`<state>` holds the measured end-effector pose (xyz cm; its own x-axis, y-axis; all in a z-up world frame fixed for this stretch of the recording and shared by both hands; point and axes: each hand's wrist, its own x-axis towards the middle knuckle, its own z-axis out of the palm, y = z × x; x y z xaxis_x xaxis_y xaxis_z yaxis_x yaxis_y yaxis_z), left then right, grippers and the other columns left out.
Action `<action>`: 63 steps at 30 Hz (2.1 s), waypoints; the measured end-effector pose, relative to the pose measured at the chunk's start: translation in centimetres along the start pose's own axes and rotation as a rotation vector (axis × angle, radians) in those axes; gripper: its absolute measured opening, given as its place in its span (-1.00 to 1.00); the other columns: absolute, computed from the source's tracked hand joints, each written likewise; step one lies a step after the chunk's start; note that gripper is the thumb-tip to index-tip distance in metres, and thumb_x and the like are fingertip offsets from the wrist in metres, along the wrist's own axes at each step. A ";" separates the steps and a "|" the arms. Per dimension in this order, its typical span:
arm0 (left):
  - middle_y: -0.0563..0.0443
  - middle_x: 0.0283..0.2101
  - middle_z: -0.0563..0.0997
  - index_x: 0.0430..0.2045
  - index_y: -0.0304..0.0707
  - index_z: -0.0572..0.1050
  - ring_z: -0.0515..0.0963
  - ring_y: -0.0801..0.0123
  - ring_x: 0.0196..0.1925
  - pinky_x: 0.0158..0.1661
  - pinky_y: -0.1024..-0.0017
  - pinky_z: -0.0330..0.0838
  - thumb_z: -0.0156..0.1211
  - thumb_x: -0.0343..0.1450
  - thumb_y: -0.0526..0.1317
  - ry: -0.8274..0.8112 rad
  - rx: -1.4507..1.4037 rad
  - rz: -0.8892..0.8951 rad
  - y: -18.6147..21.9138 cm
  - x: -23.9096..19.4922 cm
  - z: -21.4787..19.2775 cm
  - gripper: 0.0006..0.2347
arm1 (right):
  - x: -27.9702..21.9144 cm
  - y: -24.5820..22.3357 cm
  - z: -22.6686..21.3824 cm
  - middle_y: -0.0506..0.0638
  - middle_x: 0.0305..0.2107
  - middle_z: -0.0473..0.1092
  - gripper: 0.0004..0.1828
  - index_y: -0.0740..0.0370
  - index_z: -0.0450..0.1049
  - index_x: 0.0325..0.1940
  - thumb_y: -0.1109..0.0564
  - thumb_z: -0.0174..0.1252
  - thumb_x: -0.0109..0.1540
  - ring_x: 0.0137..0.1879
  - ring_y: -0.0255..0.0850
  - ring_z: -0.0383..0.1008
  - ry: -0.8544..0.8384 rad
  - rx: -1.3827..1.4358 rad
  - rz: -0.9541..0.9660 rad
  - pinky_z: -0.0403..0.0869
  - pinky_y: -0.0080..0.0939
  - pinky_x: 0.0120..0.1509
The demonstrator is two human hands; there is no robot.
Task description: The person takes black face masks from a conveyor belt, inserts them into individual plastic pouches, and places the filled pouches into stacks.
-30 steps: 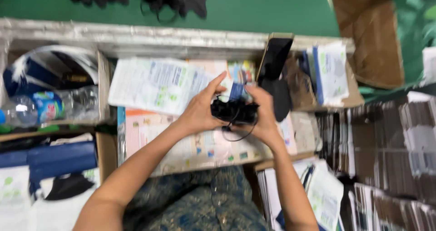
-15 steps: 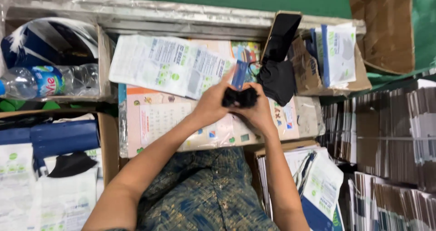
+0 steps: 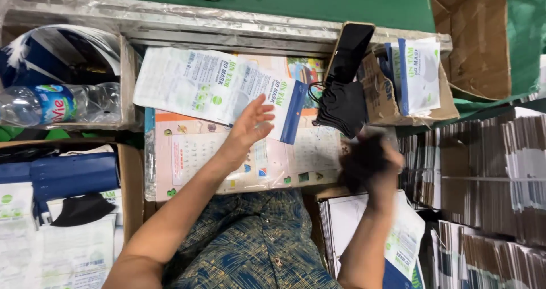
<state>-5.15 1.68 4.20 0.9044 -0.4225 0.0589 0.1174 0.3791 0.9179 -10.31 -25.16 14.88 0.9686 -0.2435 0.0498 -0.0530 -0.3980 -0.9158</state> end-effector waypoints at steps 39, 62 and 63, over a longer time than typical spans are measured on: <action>-0.06 0.05 0.64 0.13 -0.40 0.44 0.58 0.29 0.10 0.14 0.43 0.44 0.49 0.16 -0.35 -0.192 0.240 -0.107 0.1 3.9 2.1 -0.41 | 0.5 8.0 3.5 0.12 0.14 0.41 -0.28 0.42 0.27 0.39 -0.01 0.28 0.26 0.20 -0.20 0.44 -0.058 0.118 -0.126 0.38 -0.25 0.31; -0.13 -0.15 0.56 -0.17 -0.33 0.51 0.57 0.06 -0.06 -0.04 0.23 0.49 0.37 0.26 -0.37 -0.004 0.543 0.540 0.7 7.2 6.7 -0.72 | 1.2 16.9 2.6 0.02 -0.11 0.64 -0.73 0.32 0.63 0.07 0.21 0.41 0.29 -0.06 -0.24 0.62 -0.110 0.012 -0.175 0.56 -0.19 0.14; -0.11 -0.23 0.53 -0.21 -0.34 0.52 0.54 0.06 -0.13 -0.09 0.17 0.43 0.38 0.32 -0.32 0.254 0.790 0.451 -0.3 7.9 6.2 -0.77 | 1.7 17.4 2.0 0.06 -0.13 0.58 -0.72 0.42 0.60 0.04 0.26 0.44 0.29 -0.05 -0.23 0.57 -0.011 0.114 -0.097 0.54 -0.19 0.13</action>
<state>-0.56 -6.85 6.78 0.8698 -0.1449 0.4716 -0.4933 -0.2440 0.8349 -9.09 -30.70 -1.77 0.9705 -0.1989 0.1361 0.0680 -0.3157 -0.9464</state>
